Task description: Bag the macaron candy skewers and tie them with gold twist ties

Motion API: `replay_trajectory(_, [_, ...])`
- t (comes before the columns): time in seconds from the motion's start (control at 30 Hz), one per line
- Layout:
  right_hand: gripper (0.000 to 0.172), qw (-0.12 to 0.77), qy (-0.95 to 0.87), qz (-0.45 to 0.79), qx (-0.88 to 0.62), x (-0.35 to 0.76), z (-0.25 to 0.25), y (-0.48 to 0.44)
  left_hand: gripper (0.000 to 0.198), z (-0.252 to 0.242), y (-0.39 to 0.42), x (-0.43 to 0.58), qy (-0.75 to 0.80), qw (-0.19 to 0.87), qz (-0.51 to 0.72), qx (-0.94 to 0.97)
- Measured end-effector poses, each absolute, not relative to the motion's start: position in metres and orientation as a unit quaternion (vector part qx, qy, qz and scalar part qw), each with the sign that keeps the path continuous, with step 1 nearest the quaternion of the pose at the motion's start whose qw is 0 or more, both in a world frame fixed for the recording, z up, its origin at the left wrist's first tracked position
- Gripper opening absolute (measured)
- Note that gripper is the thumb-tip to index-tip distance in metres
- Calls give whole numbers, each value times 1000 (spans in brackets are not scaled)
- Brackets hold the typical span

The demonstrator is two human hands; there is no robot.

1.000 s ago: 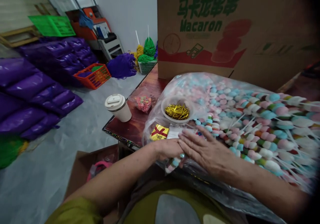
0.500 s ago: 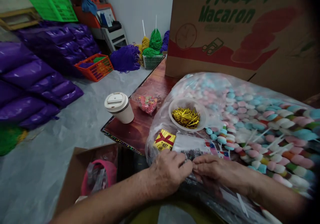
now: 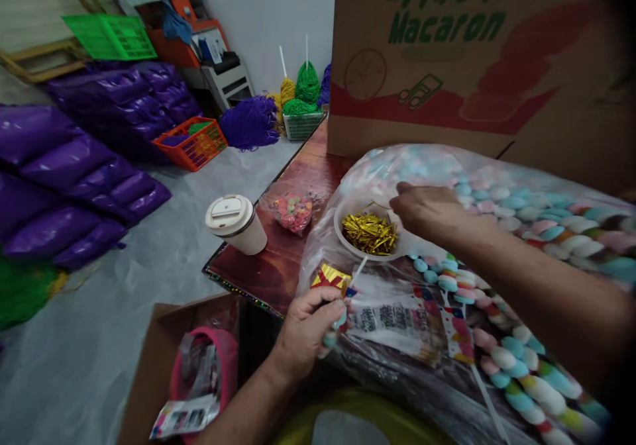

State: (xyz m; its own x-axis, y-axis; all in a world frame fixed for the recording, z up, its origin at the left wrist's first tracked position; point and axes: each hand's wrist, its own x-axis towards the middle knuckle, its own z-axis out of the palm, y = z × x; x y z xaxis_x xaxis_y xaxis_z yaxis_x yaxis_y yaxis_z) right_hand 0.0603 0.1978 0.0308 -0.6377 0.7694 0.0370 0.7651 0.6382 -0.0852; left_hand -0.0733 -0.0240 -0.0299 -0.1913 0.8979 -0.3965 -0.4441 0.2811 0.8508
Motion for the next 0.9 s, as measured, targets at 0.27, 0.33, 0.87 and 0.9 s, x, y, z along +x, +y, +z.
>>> replay_trajectory(0.27, [22,79,-807,417,-410,128,19,66,24,-9,17,-28,384,703,566,194])
replay_trajectory(0.33, [21,127,-746,505,-416,133,12,48,24,-5,18,-18,372,713,566,183])
replay_trajectory(0.87, [25,374,-663,492,-424,161,29,23,27,6,6,7,484,624,571,224])
replay_trajectory(0.9, [24,368,-673,483,-422,161,31,22,23,4,5,9,489,617,570,235])
